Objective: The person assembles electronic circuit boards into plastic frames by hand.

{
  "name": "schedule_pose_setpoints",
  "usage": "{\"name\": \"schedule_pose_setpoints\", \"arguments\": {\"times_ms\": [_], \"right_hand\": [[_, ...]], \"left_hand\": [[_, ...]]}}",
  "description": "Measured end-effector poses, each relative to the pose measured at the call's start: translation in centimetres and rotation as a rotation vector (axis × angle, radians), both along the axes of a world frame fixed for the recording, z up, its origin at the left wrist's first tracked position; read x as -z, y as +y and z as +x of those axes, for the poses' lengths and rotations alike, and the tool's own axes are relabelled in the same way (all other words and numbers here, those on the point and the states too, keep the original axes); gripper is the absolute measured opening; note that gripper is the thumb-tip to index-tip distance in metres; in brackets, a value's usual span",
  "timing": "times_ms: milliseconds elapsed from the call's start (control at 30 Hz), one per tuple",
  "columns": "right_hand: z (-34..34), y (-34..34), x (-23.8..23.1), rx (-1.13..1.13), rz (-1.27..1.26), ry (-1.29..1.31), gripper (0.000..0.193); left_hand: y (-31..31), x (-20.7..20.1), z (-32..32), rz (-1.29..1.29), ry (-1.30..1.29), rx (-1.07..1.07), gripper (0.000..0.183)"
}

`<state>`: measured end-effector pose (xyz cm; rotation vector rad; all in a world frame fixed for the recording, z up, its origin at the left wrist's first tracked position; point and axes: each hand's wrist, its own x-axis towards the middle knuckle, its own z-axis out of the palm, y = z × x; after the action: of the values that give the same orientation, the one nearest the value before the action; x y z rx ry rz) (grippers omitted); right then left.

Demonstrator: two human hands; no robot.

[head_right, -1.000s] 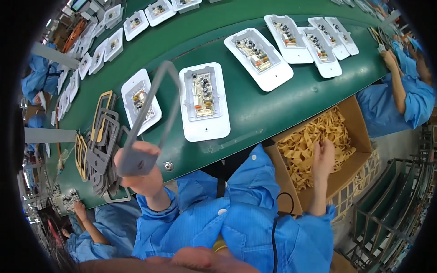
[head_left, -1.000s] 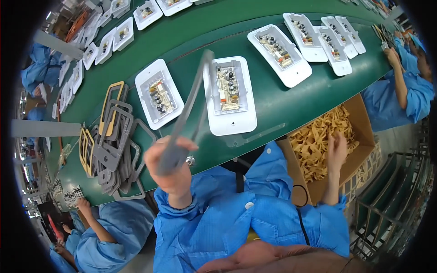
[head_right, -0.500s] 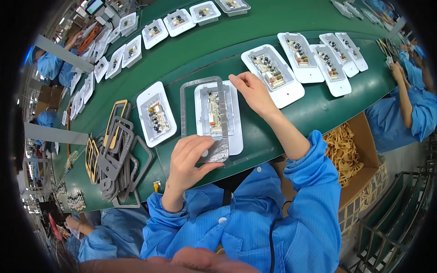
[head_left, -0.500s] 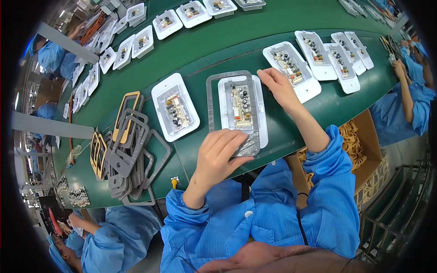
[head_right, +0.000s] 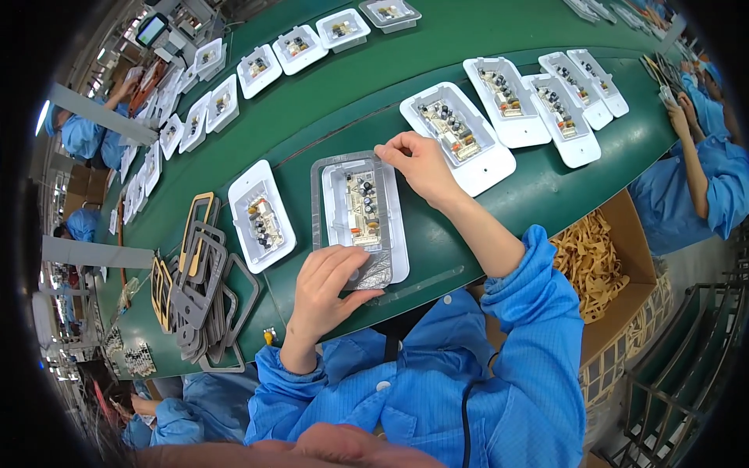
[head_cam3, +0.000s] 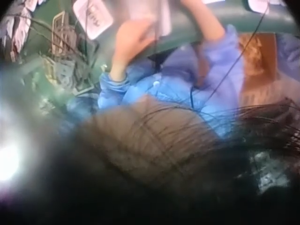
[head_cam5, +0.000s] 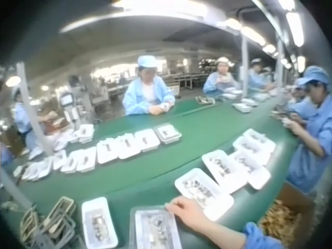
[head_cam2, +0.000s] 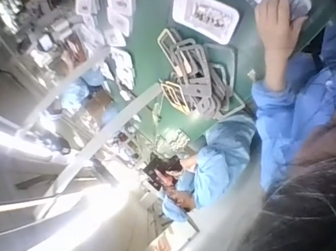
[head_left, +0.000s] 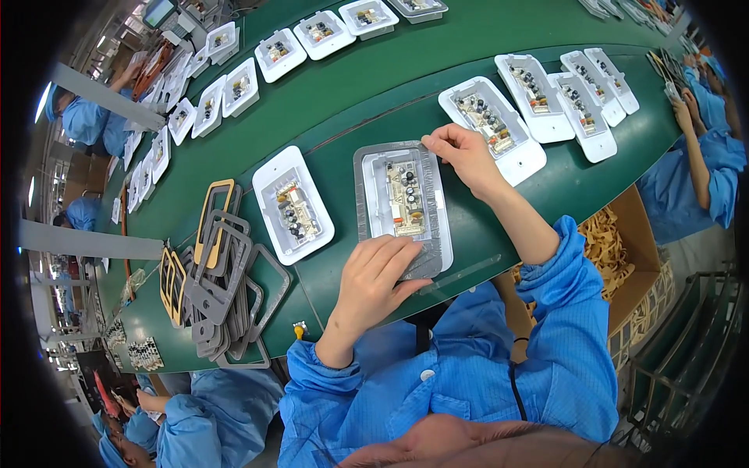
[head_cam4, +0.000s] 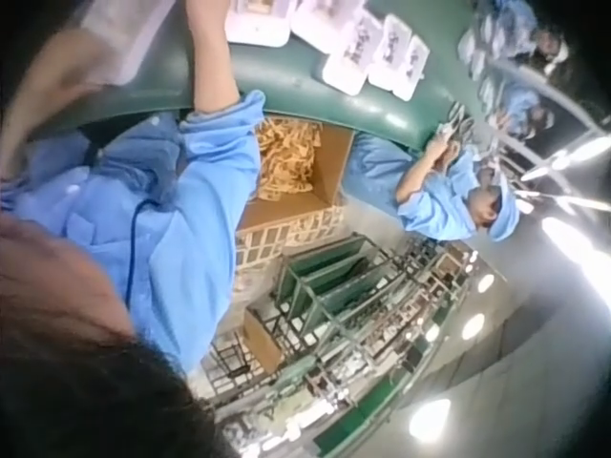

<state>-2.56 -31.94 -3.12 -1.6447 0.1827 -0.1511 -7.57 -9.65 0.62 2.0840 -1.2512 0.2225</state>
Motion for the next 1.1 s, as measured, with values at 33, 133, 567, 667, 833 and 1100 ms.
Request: {"name": "schedule_pose_setpoints", "arguments": {"times_ms": [33, 133, 567, 667, 833, 1100], "right_hand": [[0.1, 0.1, -0.1, 0.012, 0.035, 0.049, 0.021], [0.1, 0.1, -0.6, 0.026, 0.034, 0.070, 0.020], [0.8, -0.3, 0.4, 0.030, -0.210, -0.007, 0.018], [0.8, -0.3, 0.6, 0.018, -0.226, -0.014, 0.018], [0.7, -0.1, 0.1, 0.035, -0.184, -0.024, 0.023], [0.9, -0.6, 0.5, 0.014, -0.172, -0.017, 0.022]], "left_hand": [[0.0, 0.1, 0.1, 0.006, -0.002, -0.006, 0.051], [-0.2, -0.3, 0.1, 0.009, -0.006, 0.000, 0.050], [-0.3, 0.3, 0.3, 0.013, -0.007, -0.034, 0.048], [-0.4, 0.3, 0.2, 0.013, -0.006, -0.036, 0.048], [-0.8, 0.1, -0.1, -0.008, -0.007, -0.050, 0.048], [-1.1, 0.2, -0.2, -0.051, 0.030, -0.054, 0.048]]}}
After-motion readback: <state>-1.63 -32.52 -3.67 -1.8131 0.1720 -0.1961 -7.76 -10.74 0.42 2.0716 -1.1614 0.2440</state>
